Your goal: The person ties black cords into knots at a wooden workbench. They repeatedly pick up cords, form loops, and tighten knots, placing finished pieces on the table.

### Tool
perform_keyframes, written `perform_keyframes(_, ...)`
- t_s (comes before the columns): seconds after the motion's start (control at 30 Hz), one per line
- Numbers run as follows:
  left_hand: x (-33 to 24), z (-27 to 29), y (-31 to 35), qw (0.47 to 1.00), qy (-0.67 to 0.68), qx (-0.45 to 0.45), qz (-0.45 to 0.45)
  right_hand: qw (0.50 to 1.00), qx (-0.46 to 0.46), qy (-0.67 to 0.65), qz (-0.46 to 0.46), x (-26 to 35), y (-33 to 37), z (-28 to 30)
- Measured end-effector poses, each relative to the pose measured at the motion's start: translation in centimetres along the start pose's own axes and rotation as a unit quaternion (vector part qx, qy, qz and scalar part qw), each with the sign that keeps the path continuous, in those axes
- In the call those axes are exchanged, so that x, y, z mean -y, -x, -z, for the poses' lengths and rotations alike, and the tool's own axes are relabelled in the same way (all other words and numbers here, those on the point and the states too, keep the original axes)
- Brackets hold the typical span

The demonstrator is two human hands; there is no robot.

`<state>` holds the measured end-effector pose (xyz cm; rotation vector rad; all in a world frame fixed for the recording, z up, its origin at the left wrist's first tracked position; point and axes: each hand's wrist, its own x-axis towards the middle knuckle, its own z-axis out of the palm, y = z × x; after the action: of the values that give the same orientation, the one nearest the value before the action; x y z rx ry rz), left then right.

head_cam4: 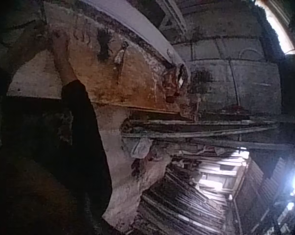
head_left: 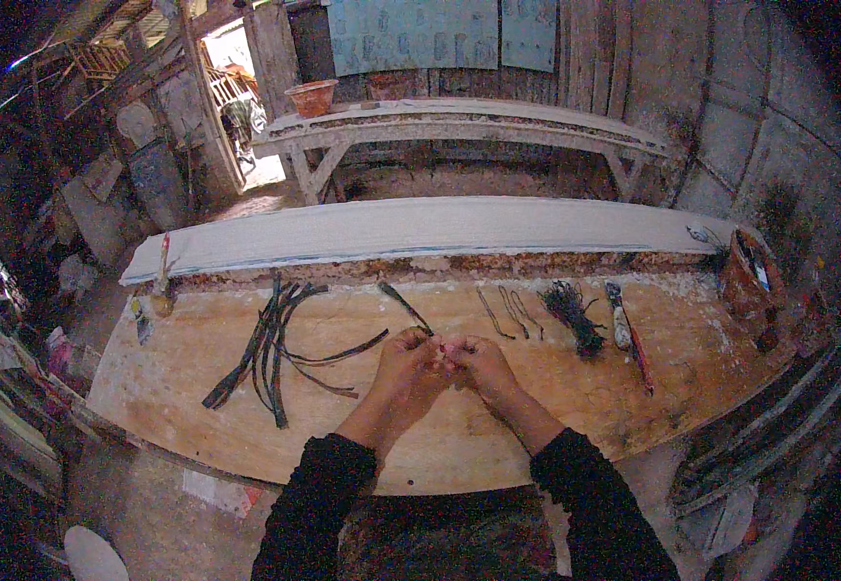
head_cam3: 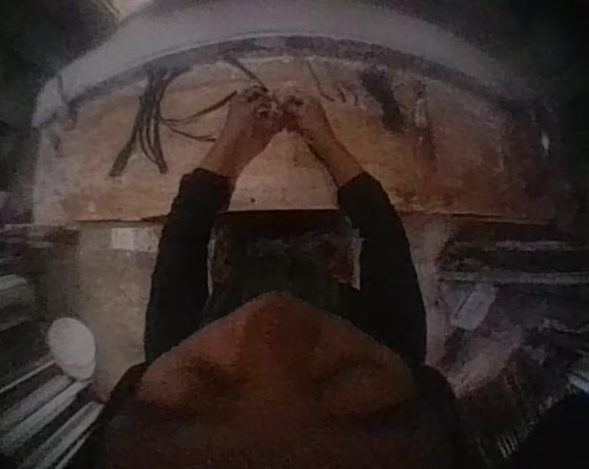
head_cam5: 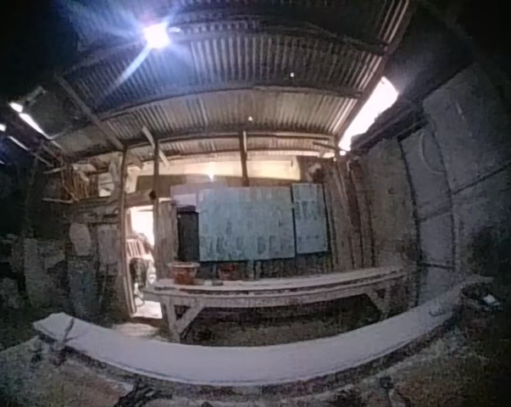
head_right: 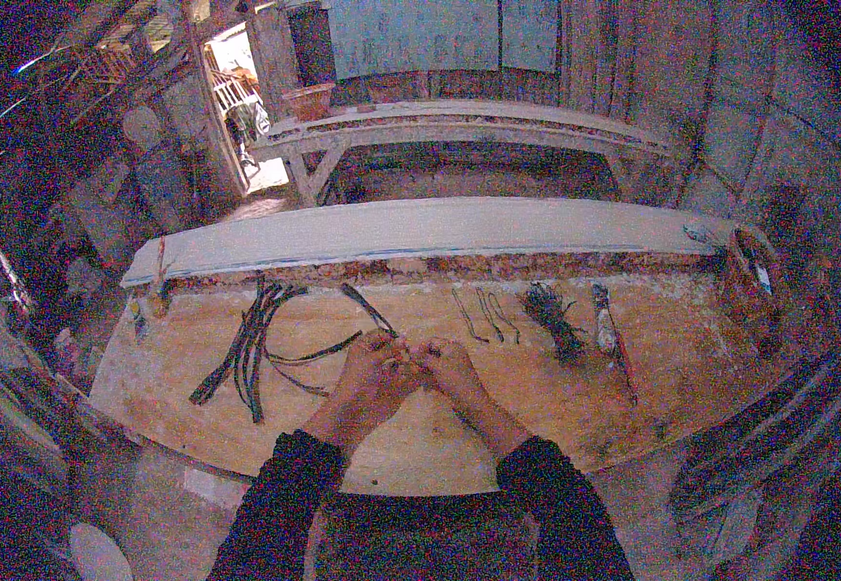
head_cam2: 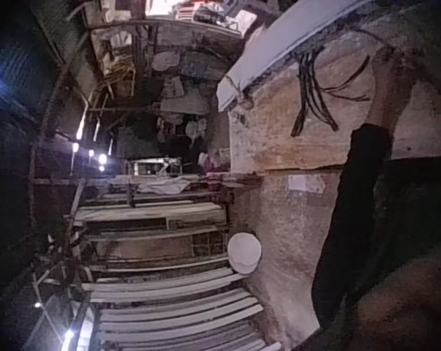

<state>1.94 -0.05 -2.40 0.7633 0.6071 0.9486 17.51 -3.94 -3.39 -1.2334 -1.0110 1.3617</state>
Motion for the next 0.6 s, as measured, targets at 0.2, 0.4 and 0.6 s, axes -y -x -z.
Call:
perform_keyframes(0.2,0.1,0.3,-0.3,1.0,0.016,0.001,-0.02,0.991,0.075,-0.098,-0.057,0.7,0.5,-0.3)
perform_keyframes(0.4,-0.1,0.3,-0.1,1.0,-0.018,0.007,-0.015,0.989,0.02,-0.145,-0.007,-0.5,-0.2,-0.2)
perform_keyframes(0.6,-1.8,-2.3,2.0,0.996,0.075,0.006,0.056,0.992,-0.027,-0.126,-0.012,1.9,1.3,-1.5)
